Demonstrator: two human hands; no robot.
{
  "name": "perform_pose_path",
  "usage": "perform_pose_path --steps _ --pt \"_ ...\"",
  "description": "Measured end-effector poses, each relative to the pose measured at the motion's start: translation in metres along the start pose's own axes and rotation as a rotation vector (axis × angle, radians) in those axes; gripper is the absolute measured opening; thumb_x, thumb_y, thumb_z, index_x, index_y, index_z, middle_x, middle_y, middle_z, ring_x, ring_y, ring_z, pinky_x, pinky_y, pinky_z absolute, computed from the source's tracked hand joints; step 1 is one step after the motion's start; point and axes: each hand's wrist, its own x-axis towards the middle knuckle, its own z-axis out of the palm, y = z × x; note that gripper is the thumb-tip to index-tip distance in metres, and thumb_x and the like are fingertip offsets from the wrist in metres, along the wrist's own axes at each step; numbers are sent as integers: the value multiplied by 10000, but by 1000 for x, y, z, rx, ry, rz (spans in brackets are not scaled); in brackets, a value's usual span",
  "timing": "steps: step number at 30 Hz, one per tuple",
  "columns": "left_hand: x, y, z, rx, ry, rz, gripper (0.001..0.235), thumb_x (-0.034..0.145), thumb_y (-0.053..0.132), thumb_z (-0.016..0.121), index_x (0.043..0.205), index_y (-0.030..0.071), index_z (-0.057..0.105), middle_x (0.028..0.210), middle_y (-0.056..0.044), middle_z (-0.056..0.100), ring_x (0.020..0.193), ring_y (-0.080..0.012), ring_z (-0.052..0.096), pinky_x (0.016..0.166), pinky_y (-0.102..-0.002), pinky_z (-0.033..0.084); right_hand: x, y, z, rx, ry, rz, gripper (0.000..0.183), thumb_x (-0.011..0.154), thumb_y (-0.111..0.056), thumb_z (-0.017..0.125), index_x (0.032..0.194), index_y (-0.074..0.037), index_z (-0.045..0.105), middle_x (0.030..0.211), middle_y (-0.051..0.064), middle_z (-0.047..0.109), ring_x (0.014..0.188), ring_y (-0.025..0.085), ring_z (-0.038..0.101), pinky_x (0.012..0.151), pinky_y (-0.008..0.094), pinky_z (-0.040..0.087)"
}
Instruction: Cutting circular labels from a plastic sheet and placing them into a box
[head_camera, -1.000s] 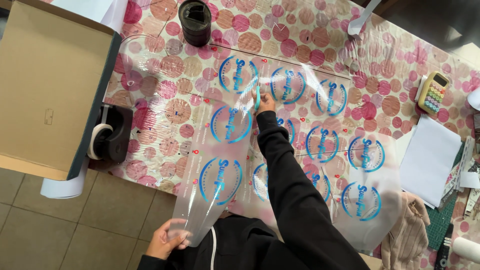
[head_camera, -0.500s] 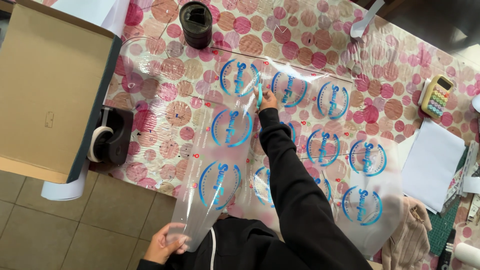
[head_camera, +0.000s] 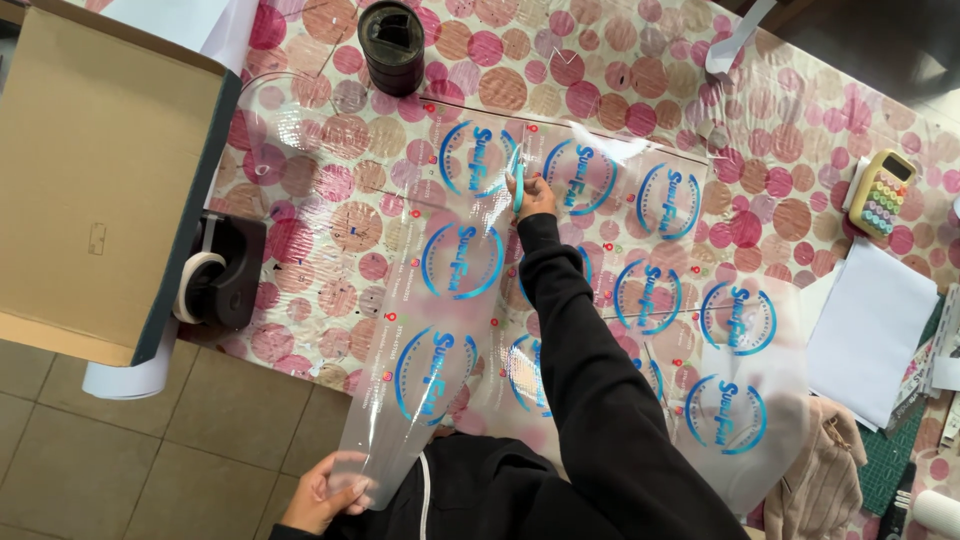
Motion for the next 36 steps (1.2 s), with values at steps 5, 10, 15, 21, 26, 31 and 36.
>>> perform_pose_path --steps 5,10,15,21,26,31,36 --pt "0 1 0 -8 -10 12 456 800 -1 813 1227 -28 656 896 -368 824 654 -338 764 591 -383 638 -1 -5 1 106 -23 51 442 858 -383 823 809 -125 468 563 39 460 385 146 451 375 333 397" --pt "1 -9 -7 -3 -12 5 455 805 -21 807 1235 -18 659 897 -359 825 674 -361 780 600 -395 646 -5 -3 1 167 -21 34 428 866 -331 822 798 -105 464 511 74 481 339 177 463 335 349 391" --pt "-4 -13 -13 17 -49 14 450 816 3 807 1244 -19 670 868 -306 806 663 -316 760 607 -387 653 -13 -11 0 205 -30 41 430 871 -331 815 817 -94 460 515 110 496 368 188 475 368 354 420" --pt "-5 -18 -13 -28 -60 33 467 810 -27 806 1247 -49 644 848 -345 803 637 -360 748 567 -385 604 4 8 0 283 -32 24 463 874 -268 823 803 -114 392 530 86 405 338 198 450 311 367 387" --pt "-10 -16 -9 -23 -53 34 443 819 -40 802 1238 -45 660 832 -324 789 626 -346 737 553 -374 596 7 2 -2 224 -11 93 445 877 -237 837 810 -99 419 557 92 411 354 198 460 315 365 398" --pt "-9 -20 -10 -32 -50 42 456 814 -41 799 1244 -52 647 853 -344 804 631 -356 750 559 -382 606 -7 -3 0 209 -8 110 433 854 -313 833 831 -97 458 500 96 461 346 184 448 318 356 404" --pt "-10 -18 -8 -19 -45 36 439 818 -27 799 1233 -46 656 848 -341 802 621 -346 728 562 -385 595 -14 23 -3 202 11 73 408 875 -301 822 841 -90 475 506 82 467 333 178 469 290 346 370"
